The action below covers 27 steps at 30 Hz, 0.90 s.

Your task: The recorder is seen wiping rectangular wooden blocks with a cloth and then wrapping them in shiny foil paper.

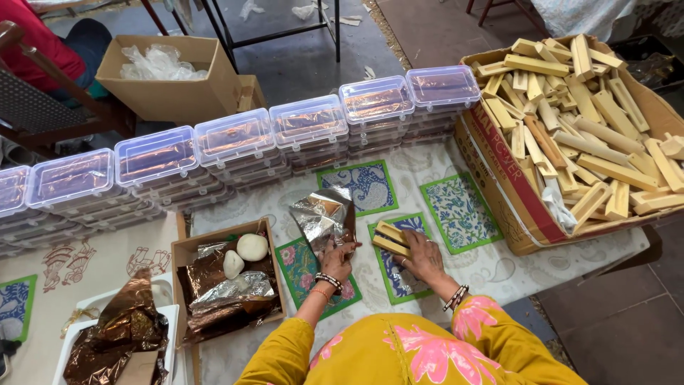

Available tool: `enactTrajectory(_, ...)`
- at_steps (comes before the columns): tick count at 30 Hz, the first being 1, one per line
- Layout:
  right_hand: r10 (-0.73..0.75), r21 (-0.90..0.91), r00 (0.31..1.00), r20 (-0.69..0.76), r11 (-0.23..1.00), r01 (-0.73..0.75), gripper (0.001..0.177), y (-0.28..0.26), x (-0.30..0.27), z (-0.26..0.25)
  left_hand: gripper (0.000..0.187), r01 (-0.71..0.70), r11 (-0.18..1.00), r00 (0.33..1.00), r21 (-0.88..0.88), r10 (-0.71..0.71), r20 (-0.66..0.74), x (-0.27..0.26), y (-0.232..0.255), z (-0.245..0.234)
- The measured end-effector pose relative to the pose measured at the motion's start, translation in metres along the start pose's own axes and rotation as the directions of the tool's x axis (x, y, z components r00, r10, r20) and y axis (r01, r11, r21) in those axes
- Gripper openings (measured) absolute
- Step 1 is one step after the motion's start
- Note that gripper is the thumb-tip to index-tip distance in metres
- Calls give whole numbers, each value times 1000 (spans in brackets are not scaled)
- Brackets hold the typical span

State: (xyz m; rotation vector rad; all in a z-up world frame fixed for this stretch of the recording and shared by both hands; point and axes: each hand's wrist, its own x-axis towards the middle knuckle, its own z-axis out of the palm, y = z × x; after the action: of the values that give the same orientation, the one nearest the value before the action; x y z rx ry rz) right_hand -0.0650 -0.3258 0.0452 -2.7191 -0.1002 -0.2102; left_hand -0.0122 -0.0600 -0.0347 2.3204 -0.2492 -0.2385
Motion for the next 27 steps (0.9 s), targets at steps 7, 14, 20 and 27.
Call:
enactTrajectory(7, 102, -64, 993, -57, 992, -106, 72, 7, -15, 21, 112, 116, 993, 983, 10, -116, 140, -16, 51, -25)
enactTrajectory(14, 231, 52, 972, -55, 972, -228, 64, 0, 13, 6, 35, -36, 994, 998, 107, 30, 59, -11, 7, 13)
enactTrajectory(20, 115, 270, 989, -88, 959, -88, 63, -73, 39, -33, 34, -195, 967, 975, 161, 173, 142, -11, 14, 5)
enactTrajectory(27, -268, 512, 962, 47, 834, 207, 63, -128, 35, -39, 33, -236, 920, 950, 314, 149, 275, -30, 32, -15)
